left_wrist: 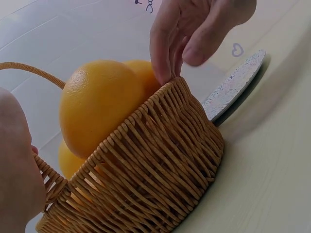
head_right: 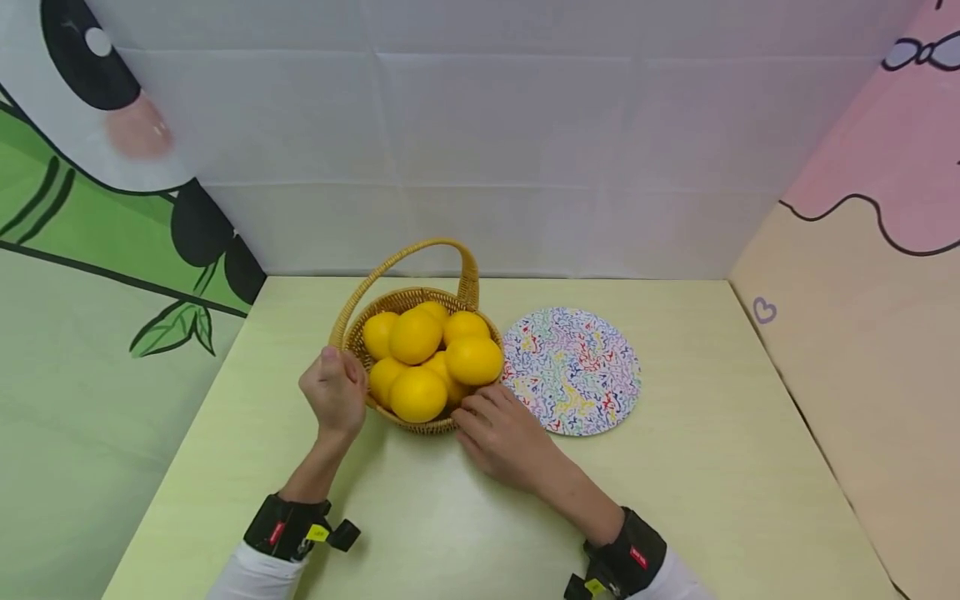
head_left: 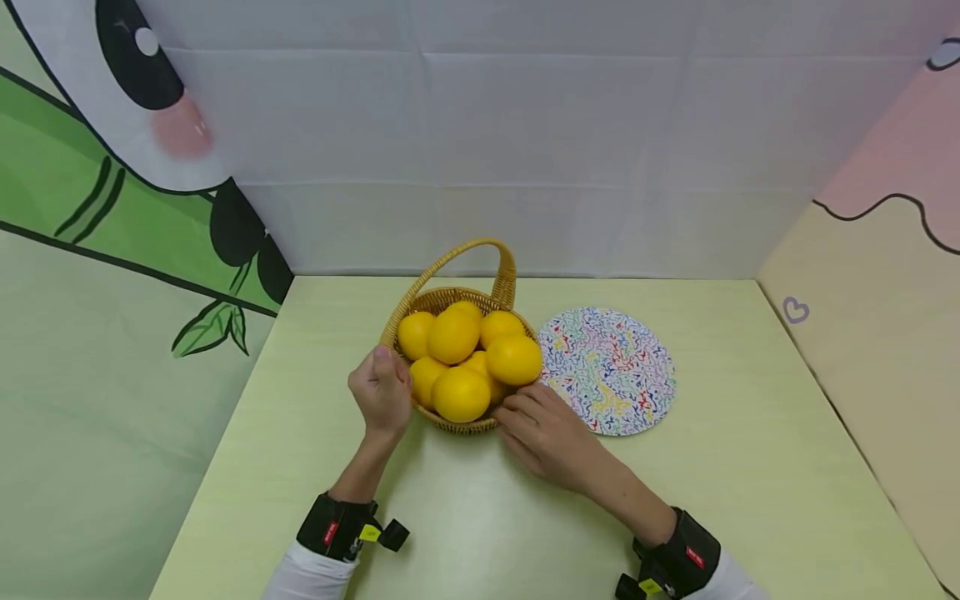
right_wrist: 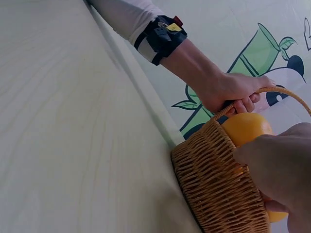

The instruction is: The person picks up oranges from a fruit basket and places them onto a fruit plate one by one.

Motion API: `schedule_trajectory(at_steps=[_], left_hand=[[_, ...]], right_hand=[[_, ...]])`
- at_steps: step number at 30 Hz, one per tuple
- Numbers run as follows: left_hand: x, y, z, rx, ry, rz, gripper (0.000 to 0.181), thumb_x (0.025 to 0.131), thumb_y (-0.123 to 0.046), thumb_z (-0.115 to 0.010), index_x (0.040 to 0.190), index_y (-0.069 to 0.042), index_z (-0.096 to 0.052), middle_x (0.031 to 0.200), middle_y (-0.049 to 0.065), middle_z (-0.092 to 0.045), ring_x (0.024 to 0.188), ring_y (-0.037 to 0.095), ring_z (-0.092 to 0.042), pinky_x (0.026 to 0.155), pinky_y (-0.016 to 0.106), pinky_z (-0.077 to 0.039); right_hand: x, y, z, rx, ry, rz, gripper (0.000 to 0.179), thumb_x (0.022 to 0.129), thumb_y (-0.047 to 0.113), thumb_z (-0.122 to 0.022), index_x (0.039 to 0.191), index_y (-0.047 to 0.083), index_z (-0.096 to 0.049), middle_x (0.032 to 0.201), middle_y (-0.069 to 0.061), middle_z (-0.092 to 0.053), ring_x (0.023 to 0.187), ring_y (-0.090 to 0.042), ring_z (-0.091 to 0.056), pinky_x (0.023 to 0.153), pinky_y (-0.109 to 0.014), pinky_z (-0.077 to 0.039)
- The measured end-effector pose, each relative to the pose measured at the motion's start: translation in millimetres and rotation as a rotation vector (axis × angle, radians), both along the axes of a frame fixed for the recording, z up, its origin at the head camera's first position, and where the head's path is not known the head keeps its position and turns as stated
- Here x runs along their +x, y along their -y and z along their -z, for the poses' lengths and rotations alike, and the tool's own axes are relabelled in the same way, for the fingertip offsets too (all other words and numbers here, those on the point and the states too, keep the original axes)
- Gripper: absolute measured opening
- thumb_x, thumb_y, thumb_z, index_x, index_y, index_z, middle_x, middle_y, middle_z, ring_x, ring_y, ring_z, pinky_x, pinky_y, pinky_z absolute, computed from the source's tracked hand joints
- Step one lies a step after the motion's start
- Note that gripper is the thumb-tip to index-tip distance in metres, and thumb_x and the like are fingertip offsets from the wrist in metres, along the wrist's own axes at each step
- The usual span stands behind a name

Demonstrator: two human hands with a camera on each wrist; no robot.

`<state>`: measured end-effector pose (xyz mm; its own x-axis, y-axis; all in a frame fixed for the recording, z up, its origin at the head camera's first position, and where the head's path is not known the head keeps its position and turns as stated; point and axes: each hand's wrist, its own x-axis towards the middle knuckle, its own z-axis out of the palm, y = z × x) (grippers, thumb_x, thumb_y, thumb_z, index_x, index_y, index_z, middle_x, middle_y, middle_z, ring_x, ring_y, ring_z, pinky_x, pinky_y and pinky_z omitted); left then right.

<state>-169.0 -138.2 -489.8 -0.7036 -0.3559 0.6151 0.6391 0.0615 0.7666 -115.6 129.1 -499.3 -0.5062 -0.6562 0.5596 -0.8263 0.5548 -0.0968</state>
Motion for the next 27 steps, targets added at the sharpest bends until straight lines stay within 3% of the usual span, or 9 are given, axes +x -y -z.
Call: schedule_trajectory(at_steps=[4,7,12,15,22,27], left_hand=[[-0.3,0.4,0.4,-0.006,-0.009,0.001,0.062,0.116,-0.026,-0.044,0.062,0.004,-0.041,0.053,-0.013,-0.041,0.04,0.003,-0.035,0.036,0.018,-0.027],[-1.1,0.8,0.8,-0.01,-0.017,0.001,0.063,0.117,-0.027,-0.044,0.062,0.004,-0.041,0.052,-0.009,-0.04,0.039,0.003,-0.034,0.035,0.019,-0.026],[-1.9,0.4,1.1,-0.011,-0.027,0.003,0.064,0.117,-0.028,-0.044,0.062,0.004,-0.041,0.051,-0.003,-0.038,0.039,0.004,-0.034,0.035,0.019,-0.025],[-2.0,0.3,1.3,-0.014,-0.032,0.002,0.065,0.118,-0.03,-0.045,0.062,0.004,-0.041,0.05,-0.002,-0.037,0.039,0.003,-0.033,0.035,0.02,-0.025],[-2.6,0.9,1.8,-0.007,-0.042,0.006,0.07,0.119,-0.036,-0.048,0.062,0.003,-0.04,0.05,0.0,-0.037,0.039,0.003,-0.033,0.035,0.02,-0.024],[-2.2,1.1,2.1,-0.019,-0.037,-0.005,0.072,0.12,-0.04,-0.047,0.061,0.002,-0.04,0.051,-0.008,-0.039,0.039,0.002,-0.033,0.035,0.02,-0.024]], right_hand=[[1.0,-14,-8.0,0.014,0.058,-0.075,0.04,0.094,0.02,-0.092,0.13,0.009,-0.079,0.133,-0.008,-0.079,0.129,-0.029,-0.07,0.117,-0.045,-0.057],[1.6,-23,-13.7,-0.007,0.053,-0.094,0.04,0.097,0.026,-0.089,0.131,0.009,-0.078,0.136,-0.009,-0.078,0.131,-0.03,-0.07,0.117,-0.047,-0.058],[-2.0,-35,-26.4,-0.044,0.009,-0.04,0.043,0.102,0.037,-0.084,0.133,0.009,-0.076,0.138,-0.011,-0.075,0.129,-0.03,-0.068,0.11,-0.049,-0.06],[-7.1,-40,-34.9,-0.031,0.003,0.013,0.054,0.1,0.042,-0.084,0.14,0.009,-0.072,0.145,-0.015,-0.072,0.134,-0.035,-0.066,0.113,-0.054,-0.059],[-19.2,-40,-48.9,0.071,0.077,0.087,0.087,0.09,0.049,-0.092,0.16,0.012,-0.057,0.166,-0.02,-0.057,0.154,-0.045,-0.053,0.127,-0.065,-0.048],[-28.4,-34,-55.3,0.104,0.107,0.087,0.09,0.091,0.049,-0.092,0.163,0.013,-0.053,0.17,-0.021,-0.053,0.158,-0.049,-0.05,0.128,-0.068,-0.046]])
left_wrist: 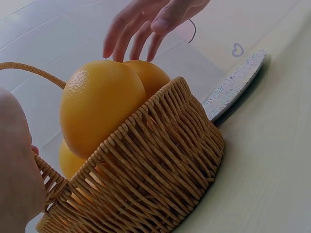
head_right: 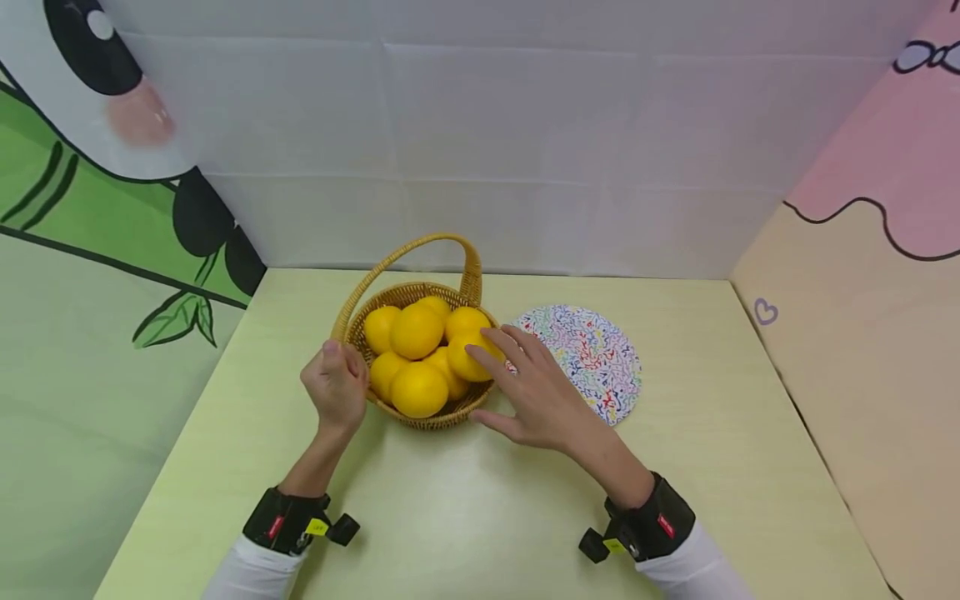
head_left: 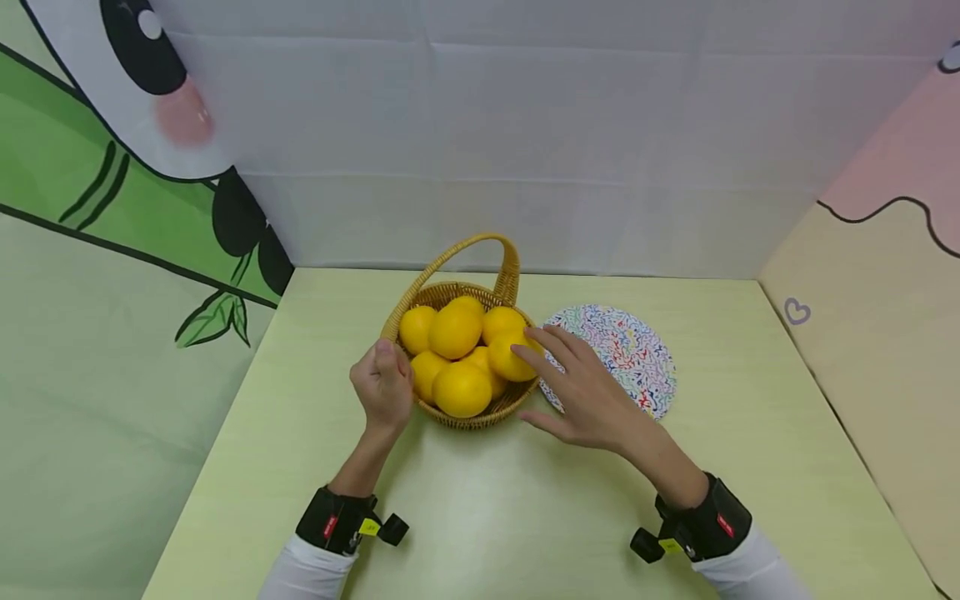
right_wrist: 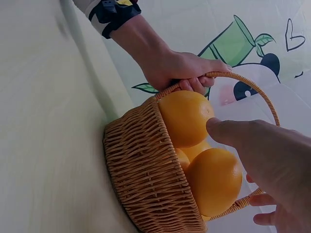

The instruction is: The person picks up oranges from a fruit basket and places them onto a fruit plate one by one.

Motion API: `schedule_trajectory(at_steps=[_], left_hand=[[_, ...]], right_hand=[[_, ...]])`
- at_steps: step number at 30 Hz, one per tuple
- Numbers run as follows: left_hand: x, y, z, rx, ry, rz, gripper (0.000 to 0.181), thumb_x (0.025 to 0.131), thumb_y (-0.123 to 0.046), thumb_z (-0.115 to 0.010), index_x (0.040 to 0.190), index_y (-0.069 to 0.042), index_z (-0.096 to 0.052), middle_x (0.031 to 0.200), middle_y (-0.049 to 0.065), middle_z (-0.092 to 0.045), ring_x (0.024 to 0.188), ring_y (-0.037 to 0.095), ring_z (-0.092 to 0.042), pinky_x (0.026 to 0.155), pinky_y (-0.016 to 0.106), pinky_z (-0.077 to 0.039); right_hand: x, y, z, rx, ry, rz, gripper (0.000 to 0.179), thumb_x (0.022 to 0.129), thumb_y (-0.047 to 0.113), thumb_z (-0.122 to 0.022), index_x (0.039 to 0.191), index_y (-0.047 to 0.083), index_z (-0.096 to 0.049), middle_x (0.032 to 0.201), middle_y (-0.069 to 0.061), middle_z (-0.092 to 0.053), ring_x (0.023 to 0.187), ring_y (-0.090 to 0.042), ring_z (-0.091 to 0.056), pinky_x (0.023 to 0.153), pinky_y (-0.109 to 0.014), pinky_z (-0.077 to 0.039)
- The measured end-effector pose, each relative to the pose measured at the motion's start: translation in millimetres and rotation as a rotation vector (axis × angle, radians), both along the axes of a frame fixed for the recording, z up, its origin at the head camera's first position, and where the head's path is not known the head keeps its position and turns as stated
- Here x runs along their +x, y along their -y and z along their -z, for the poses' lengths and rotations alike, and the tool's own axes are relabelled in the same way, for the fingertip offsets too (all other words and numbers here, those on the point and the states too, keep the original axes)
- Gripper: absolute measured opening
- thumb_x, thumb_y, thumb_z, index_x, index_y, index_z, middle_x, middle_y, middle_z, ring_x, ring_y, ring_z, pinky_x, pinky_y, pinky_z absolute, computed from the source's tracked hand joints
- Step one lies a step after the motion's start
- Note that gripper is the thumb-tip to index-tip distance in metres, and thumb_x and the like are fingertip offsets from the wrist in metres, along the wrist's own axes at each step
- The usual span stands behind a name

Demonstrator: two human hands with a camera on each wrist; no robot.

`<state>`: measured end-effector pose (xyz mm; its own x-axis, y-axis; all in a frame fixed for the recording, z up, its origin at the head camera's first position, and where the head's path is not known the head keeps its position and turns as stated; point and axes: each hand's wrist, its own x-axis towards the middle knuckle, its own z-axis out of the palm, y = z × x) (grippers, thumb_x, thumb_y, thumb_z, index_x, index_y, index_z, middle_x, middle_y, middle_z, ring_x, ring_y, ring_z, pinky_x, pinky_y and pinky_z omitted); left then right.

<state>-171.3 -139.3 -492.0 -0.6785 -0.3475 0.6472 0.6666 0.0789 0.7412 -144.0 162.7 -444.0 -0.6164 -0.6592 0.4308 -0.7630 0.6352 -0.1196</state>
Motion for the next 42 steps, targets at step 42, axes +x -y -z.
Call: schedule_trajectory(at_steps=[42], left_hand=[[2.9,0.4,-3.3,-0.034,0.033,-0.008,0.06,0.116,-0.024,-0.042,0.062,0.002,-0.041,0.054,-0.014,-0.039,0.04,0.002,-0.032,0.035,0.02,-0.023]], right_hand=[[-41.3,27,-14.2,0.089,0.154,-0.053,0.071,0.099,0.04,-0.088,0.16,0.017,-0.06,0.166,-0.021,-0.055,0.153,-0.045,-0.056,0.126,-0.064,-0.051]])
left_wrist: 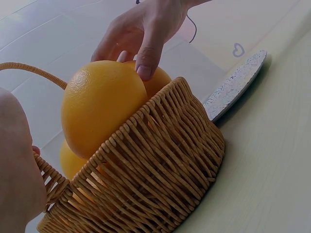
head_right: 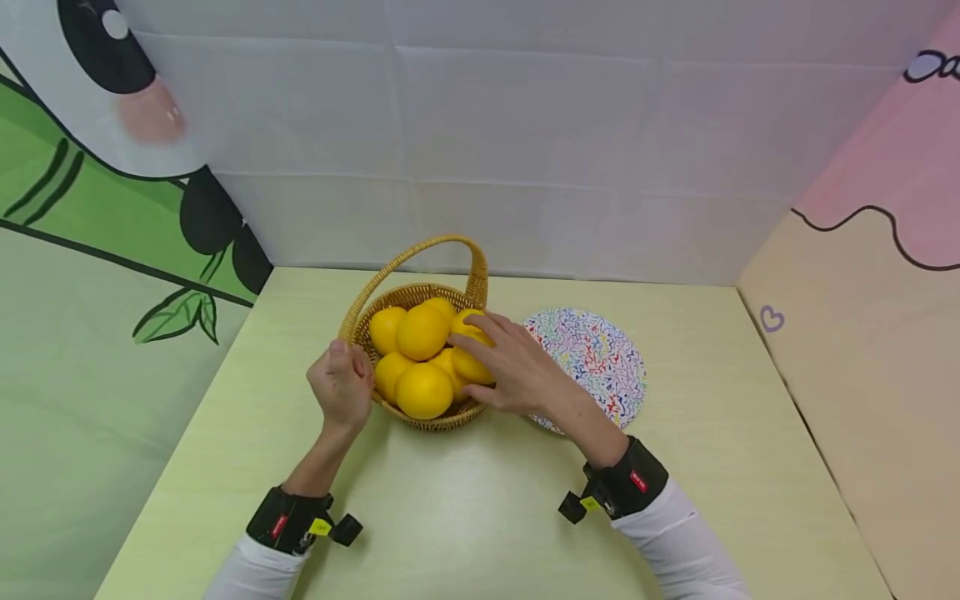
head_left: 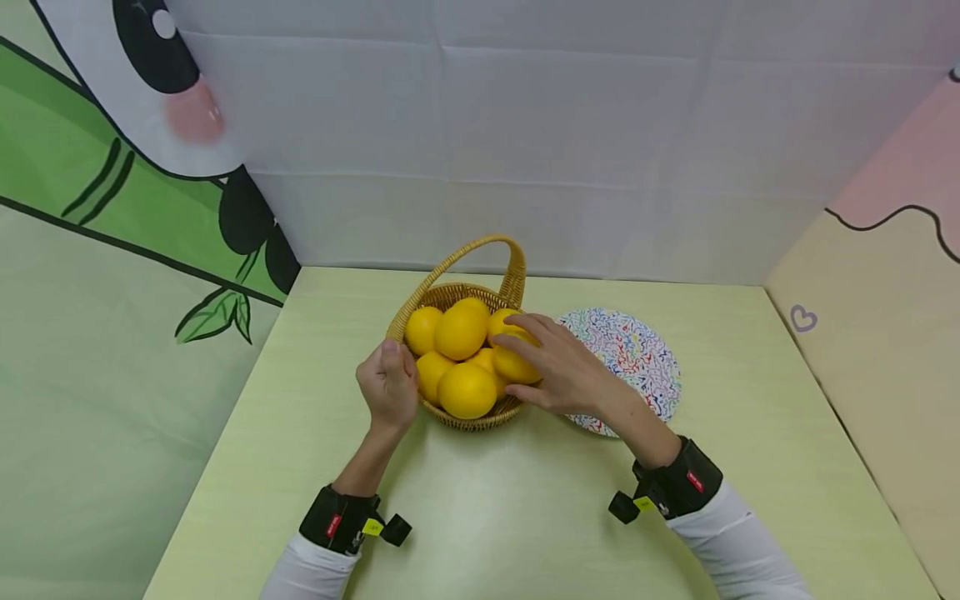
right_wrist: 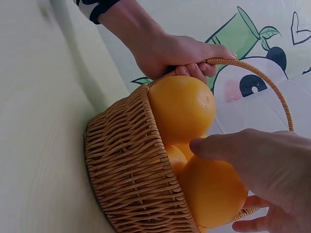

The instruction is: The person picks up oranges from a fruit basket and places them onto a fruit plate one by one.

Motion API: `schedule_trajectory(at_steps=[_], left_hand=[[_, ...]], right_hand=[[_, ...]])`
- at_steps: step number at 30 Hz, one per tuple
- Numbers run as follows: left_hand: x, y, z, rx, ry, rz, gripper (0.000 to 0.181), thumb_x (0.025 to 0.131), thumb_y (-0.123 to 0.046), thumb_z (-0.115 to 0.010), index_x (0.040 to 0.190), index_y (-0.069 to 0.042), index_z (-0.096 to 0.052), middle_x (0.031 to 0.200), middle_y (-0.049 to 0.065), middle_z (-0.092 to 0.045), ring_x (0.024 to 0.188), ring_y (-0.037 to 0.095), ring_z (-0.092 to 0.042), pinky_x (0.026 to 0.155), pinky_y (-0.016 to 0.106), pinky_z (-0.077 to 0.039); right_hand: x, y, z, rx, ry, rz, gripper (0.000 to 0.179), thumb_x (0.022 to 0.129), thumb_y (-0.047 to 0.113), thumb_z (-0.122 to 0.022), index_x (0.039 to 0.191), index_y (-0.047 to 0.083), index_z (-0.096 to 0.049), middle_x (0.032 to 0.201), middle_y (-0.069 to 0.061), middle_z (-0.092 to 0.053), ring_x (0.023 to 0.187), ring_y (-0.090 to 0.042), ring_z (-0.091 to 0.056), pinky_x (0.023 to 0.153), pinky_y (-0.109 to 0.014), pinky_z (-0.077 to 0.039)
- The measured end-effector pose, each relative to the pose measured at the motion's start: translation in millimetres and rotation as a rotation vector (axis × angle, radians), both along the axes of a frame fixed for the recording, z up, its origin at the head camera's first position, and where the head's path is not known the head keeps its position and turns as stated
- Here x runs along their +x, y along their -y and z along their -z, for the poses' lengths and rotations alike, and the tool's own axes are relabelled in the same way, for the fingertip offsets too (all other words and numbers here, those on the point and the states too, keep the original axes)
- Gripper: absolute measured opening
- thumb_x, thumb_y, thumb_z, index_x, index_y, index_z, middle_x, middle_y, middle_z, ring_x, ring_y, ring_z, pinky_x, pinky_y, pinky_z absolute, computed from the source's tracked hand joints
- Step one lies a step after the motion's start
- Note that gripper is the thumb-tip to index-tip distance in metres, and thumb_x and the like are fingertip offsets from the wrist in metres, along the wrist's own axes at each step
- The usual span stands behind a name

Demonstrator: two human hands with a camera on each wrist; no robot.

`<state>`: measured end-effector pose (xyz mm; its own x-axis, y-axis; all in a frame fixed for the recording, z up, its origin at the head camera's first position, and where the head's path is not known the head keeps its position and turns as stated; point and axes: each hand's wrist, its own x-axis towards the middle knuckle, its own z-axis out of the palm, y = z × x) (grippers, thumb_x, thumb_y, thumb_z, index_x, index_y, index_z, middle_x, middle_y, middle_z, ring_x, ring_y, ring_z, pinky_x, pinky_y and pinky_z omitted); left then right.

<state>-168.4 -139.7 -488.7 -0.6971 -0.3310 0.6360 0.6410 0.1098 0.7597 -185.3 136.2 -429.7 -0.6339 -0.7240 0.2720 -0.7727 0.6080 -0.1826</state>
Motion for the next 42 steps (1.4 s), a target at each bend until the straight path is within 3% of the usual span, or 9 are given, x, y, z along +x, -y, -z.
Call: schedule_trajectory(at_steps=[14,23,35,42], left_hand=[[-0.8,0.8,1.1,-0.001,-0.018,0.006,0.064,0.118,-0.029,-0.043,0.062,0.001,-0.041,0.049,0.001,-0.035,0.039,0.003,-0.031,0.035,0.02,-0.022],[0.5,0.3,-0.6,0.01,-0.005,0.013,0.057,0.114,-0.022,-0.041,0.062,0.002,-0.042,0.053,-0.013,-0.038,0.039,0.003,-0.031,0.034,0.02,-0.022],[0.7,1.1,-1.1,0.002,-0.005,0.007,0.064,0.118,-0.031,-0.043,0.062,0.002,-0.042,0.051,-0.006,-0.037,0.04,0.003,-0.031,0.035,0.02,-0.022],[0.9,1.3,-1.0,0.005,0.006,0.002,0.064,0.118,-0.03,-0.043,0.063,0.002,-0.042,0.053,-0.01,-0.038,0.039,0.003,-0.031,0.035,0.02,-0.022]], right_hand=[[1.5,1.3,2.3,-0.012,0.018,0.001,0.061,0.101,0.027,-0.087,0.155,0.012,-0.063,0.158,-0.023,-0.06,0.142,-0.042,-0.064,0.116,-0.058,-0.06],[0.2,1.8,2.6,-0.02,0.009,-0.013,0.06,0.1,0.026,-0.088,0.153,0.011,-0.065,0.154,-0.023,-0.063,0.139,-0.041,-0.065,0.114,-0.056,-0.061],[0.8,2.0,0.8,-0.04,0.033,-0.025,0.058,0.1,0.023,-0.088,0.151,0.009,-0.066,0.153,-0.024,-0.063,0.14,-0.042,-0.063,0.118,-0.058,-0.059],[2.6,0.9,-0.5,-0.064,0.051,-0.028,0.057,0.099,0.022,-0.088,0.15,0.009,-0.066,0.153,-0.024,-0.063,0.14,-0.043,-0.063,0.116,-0.058,-0.06]])
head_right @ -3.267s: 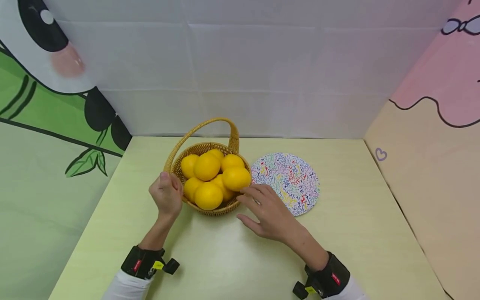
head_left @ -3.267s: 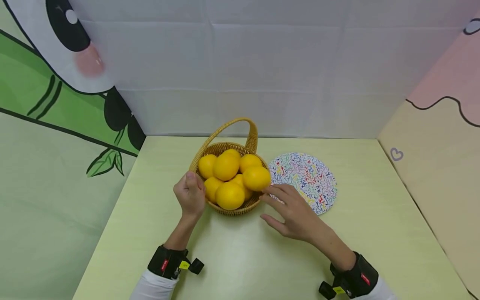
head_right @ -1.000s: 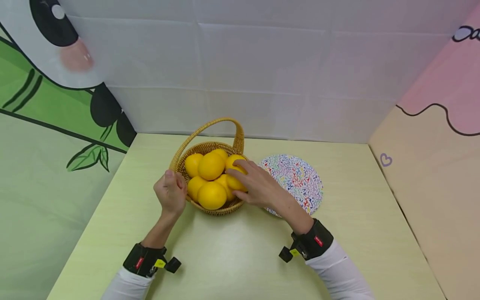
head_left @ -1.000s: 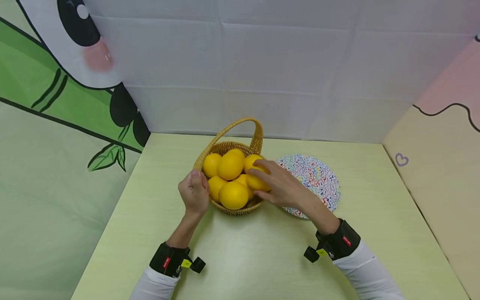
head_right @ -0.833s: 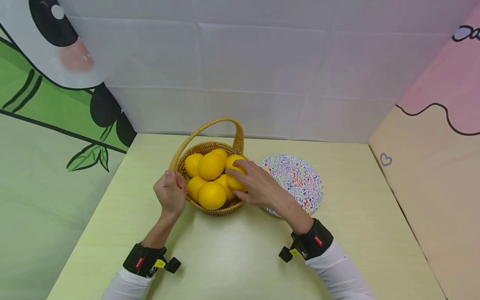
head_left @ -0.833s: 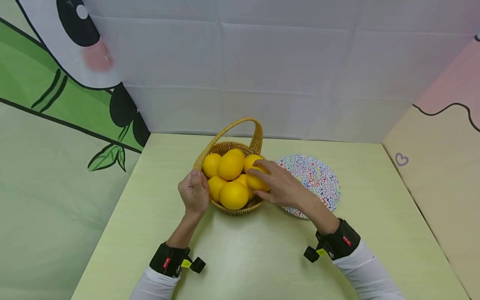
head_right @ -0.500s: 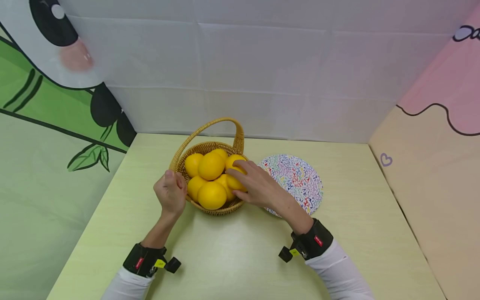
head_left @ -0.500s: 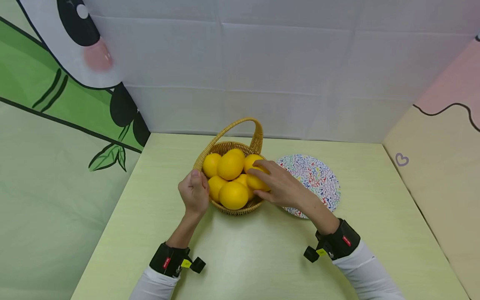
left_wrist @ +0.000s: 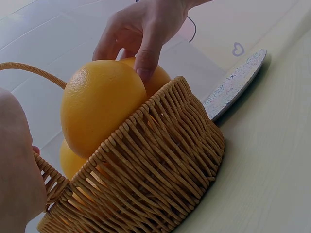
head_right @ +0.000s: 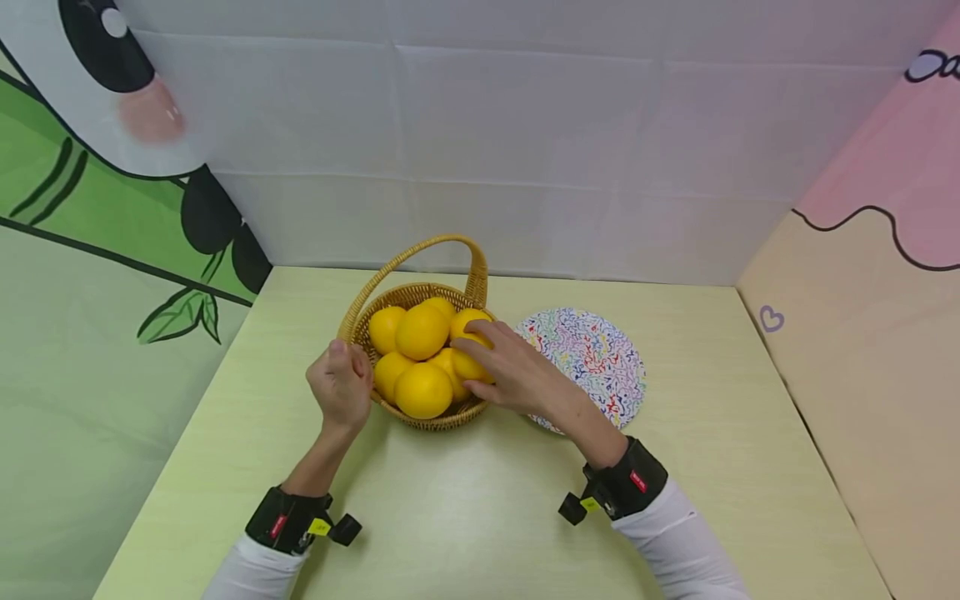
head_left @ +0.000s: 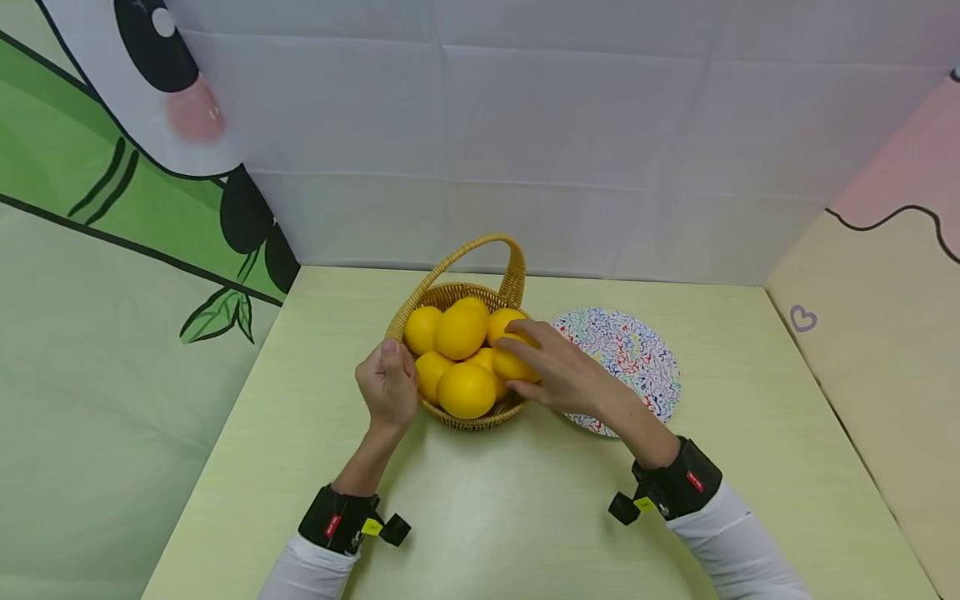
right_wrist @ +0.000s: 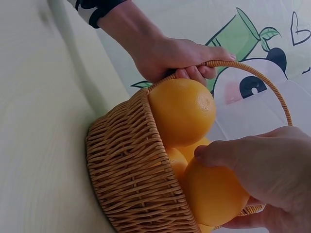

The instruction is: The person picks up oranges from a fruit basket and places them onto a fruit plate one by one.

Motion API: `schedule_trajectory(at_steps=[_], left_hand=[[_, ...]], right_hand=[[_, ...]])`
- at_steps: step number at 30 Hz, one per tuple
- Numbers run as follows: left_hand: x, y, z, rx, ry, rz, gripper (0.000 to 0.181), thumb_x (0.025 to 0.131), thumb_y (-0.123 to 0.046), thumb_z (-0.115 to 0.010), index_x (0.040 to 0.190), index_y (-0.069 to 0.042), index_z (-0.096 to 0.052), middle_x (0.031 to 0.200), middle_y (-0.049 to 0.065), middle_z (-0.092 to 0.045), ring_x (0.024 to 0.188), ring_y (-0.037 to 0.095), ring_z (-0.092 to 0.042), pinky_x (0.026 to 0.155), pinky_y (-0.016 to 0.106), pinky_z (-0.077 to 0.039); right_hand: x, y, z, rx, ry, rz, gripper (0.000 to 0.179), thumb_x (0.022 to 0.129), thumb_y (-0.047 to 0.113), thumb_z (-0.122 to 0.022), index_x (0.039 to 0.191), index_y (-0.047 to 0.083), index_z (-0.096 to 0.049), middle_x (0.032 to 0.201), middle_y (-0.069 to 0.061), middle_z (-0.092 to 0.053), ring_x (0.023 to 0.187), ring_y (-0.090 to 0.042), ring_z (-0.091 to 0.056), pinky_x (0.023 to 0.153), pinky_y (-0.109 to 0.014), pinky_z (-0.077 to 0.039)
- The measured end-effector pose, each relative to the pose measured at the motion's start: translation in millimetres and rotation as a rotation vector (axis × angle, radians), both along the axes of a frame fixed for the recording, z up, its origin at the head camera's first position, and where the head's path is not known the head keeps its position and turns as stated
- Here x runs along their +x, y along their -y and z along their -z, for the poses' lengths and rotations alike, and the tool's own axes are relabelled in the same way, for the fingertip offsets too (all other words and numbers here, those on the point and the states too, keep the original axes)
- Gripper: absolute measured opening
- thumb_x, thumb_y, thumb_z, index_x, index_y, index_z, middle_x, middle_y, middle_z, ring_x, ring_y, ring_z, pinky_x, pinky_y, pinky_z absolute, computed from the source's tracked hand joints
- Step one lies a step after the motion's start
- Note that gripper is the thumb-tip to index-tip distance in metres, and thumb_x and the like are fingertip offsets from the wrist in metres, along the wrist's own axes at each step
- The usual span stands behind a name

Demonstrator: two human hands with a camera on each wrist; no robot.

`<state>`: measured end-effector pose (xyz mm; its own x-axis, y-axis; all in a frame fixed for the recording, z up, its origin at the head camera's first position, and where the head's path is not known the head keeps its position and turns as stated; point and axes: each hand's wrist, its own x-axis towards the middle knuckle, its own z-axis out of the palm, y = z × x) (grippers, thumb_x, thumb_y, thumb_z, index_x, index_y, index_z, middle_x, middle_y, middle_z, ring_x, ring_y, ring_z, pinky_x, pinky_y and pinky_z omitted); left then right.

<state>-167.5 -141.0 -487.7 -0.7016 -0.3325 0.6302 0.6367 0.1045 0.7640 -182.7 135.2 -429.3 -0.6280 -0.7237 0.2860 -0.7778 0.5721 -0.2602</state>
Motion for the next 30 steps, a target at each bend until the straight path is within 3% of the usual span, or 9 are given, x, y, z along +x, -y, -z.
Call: schedule_trajectory(at_steps=[11,19,24,30], left_hand=[[1.0,-0.5,-2.6,-0.004,0.002,-0.001,0.061,0.117,-0.027,-0.043,0.063,0.001,-0.043,0.053,-0.01,-0.038,0.039,0.003,-0.032,0.035,0.02,-0.023],[1.5,0.2,-2.3,0.001,0.001,-0.001,0.058,0.116,-0.023,-0.042,0.063,0.002,-0.043,0.051,-0.006,-0.036,0.039,0.003,-0.031,0.035,0.02,-0.022],[1.2,0.1,-2.3,0.002,-0.002,-0.001,0.059,0.116,-0.024,-0.043,0.063,0.002,-0.043,0.052,-0.01,-0.038,0.039,0.003,-0.032,0.035,0.02,-0.022],[-6.7,-8.1,1.4,-0.01,-0.008,-0.033,0.06,0.117,-0.026,-0.043,0.063,0.002,-0.043,0.052,-0.009,-0.038,0.04,0.002,-0.032,0.035,0.021,-0.022]], right_hand=[[0.2,0,-14.8,-0.053,-0.052,-0.037,0.058,0.097,0.019,-0.09,0.149,0.007,-0.067,0.154,-0.027,-0.061,0.142,-0.045,-0.063,0.116,-0.058,-0.061],[-0.9,-2,-19.3,-0.066,-0.069,-0.042,0.058,0.096,0.018,-0.091,0.148,0.007,-0.068,0.154,-0.026,-0.061,0.141,-0.044,-0.064,0.115,-0.055,-0.062],[-2.3,-6,-19.4,-0.092,-0.074,-0.048,0.059,0.095,0.017,-0.092,0.148,0.005,-0.067,0.153,-0.026,-0.062,0.141,-0.043,-0.063,0.117,-0.056,-0.06],[-18.3,-28,-12.4,-0.131,-0.086,-0.047,0.06,0.094,0.017,-0.092,0.148,0.005,-0.067,0.153,-0.027,-0.062,0.139,-0.043,-0.064,0.113,-0.057,-0.062]])
